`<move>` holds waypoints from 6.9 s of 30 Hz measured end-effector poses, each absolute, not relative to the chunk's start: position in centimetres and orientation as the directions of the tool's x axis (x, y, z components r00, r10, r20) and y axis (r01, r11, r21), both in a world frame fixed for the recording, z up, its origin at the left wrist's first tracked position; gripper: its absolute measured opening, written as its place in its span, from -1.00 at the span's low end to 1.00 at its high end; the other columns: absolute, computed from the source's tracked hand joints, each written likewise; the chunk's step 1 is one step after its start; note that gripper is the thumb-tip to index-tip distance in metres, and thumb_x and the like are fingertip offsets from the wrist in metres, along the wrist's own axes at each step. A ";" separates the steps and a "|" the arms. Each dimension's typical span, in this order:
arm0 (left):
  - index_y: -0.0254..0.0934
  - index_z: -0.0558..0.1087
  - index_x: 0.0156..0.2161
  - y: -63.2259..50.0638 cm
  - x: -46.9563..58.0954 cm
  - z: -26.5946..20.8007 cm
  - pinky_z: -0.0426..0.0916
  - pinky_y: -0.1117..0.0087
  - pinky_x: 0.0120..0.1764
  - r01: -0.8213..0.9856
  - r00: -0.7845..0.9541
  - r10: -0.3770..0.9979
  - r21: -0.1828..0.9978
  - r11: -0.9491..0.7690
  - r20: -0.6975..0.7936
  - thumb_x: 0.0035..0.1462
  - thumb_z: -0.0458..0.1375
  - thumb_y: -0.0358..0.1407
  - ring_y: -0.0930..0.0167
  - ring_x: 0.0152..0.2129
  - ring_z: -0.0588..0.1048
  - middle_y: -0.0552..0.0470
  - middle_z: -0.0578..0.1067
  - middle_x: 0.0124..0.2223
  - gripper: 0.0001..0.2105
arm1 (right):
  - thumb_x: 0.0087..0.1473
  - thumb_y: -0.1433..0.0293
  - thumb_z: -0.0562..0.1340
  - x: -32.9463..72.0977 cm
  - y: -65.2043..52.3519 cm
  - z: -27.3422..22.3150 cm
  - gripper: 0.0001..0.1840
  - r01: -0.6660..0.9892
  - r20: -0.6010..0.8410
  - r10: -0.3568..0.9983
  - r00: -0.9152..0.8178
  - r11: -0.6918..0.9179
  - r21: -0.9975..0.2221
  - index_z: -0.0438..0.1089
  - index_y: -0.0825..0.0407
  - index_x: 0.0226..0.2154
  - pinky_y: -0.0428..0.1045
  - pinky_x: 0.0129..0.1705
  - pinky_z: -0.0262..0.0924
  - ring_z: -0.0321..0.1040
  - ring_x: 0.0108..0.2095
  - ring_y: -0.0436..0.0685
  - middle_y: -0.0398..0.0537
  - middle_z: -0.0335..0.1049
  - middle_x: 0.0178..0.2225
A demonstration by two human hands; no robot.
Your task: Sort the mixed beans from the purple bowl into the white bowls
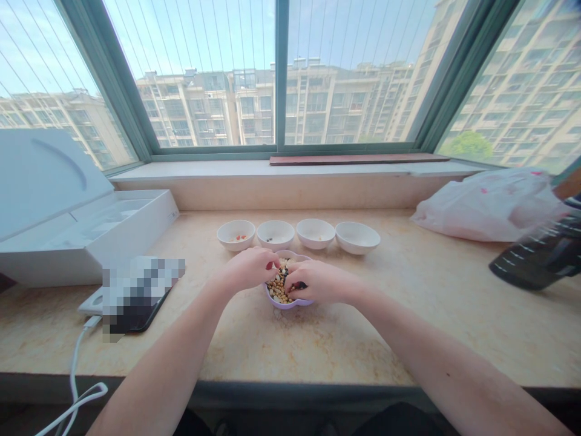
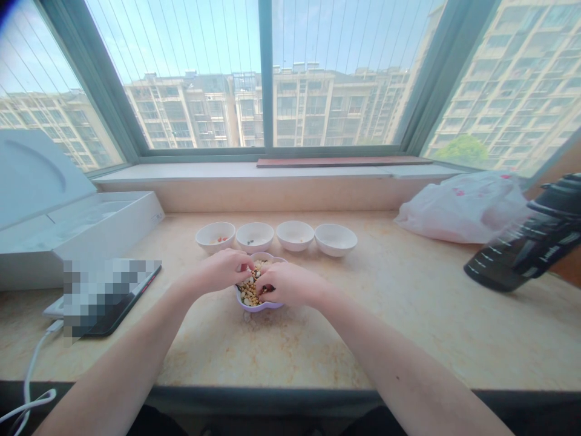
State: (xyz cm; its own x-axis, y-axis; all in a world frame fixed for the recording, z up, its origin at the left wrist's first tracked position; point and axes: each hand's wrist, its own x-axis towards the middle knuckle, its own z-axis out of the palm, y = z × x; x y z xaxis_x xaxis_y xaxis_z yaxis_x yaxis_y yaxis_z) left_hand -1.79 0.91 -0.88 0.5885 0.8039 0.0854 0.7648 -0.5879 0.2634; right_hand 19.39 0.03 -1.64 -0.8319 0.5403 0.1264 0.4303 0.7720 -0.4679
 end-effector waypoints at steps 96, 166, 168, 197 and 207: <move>-0.23 0.57 -0.09 0.1 -0.9 -0.6 0.37 0.33 -0.11 0.713 0.655 0.749 0.251 -0.655 0.096 0.13 0.15 -0.42 0.27 -0.16 0.53 -0.04 0.56 -0.11 -0.74 | 0.24 0.38 0.14 25.4 6.9 -3.0 -0.71 0.928 0.467 0.877 -0.115 0.262 -0.264 0.56 0.06 -0.14 0.10 0.06 0.15 0.40 -0.02 0.26 0.11 0.51 -0.05; -0.29 0.40 -0.38 0.4 -0.9 1.5 0.20 0.51 -0.51 -0.631 0.253 0.963 0.770 0.094 0.089 0.14 0.27 -0.29 0.60 -0.65 0.23 0.22 0.25 -0.55 -0.84 | 0.20 0.30 0.20 22.1 2.7 -1.9 -0.76 0.702 0.424 0.829 -0.366 0.545 -0.458 0.58 0.02 -0.29 -0.01 -0.32 0.22 0.40 -0.42 0.08 -0.03 0.59 -0.31; -0.29 0.40 -0.38 0.4 -0.9 1.4 0.20 0.52 -0.51 -0.642 0.250 0.964 0.761 0.096 0.090 0.12 0.28 -0.31 0.60 -0.65 0.23 0.22 0.25 -0.55 -0.85 | 0.20 0.30 0.20 22.1 2.8 -1.9 -0.76 0.700 0.418 0.830 -0.369 0.544 -0.464 0.58 0.02 -0.28 0.00 -0.33 0.21 0.39 -0.43 0.07 -0.04 0.59 -0.31; -0.22 0.53 -0.31 -0.4 -0.1 -0.4 0.40 0.43 -0.25 0.575 0.226 0.674 0.462 -0.675 0.704 0.21 0.21 -0.34 0.43 -0.39 0.52 0.03 0.60 -0.30 -0.93 | 0.21 0.30 0.20 22.1 2.7 -1.9 -0.76 0.688 0.412 0.828 -0.379 0.550 -0.473 0.58 0.03 -0.26 -0.02 -0.31 0.19 0.37 -0.44 0.06 -0.06 0.58 -0.33; -0.24 0.53 -0.32 0.9 -1.4 -0.4 0.42 0.44 -0.31 0.611 0.085 0.651 0.476 -0.632 0.754 0.17 0.23 -0.32 0.48 -0.49 0.50 0.07 0.60 -0.36 -0.93 | 0.21 0.30 0.19 22.1 2.5 -1.7 -0.73 0.698 0.401 0.845 -0.355 0.525 -0.488 0.58 0.05 -0.18 -0.01 -0.33 0.19 0.37 -0.43 0.07 -0.02 0.56 -0.35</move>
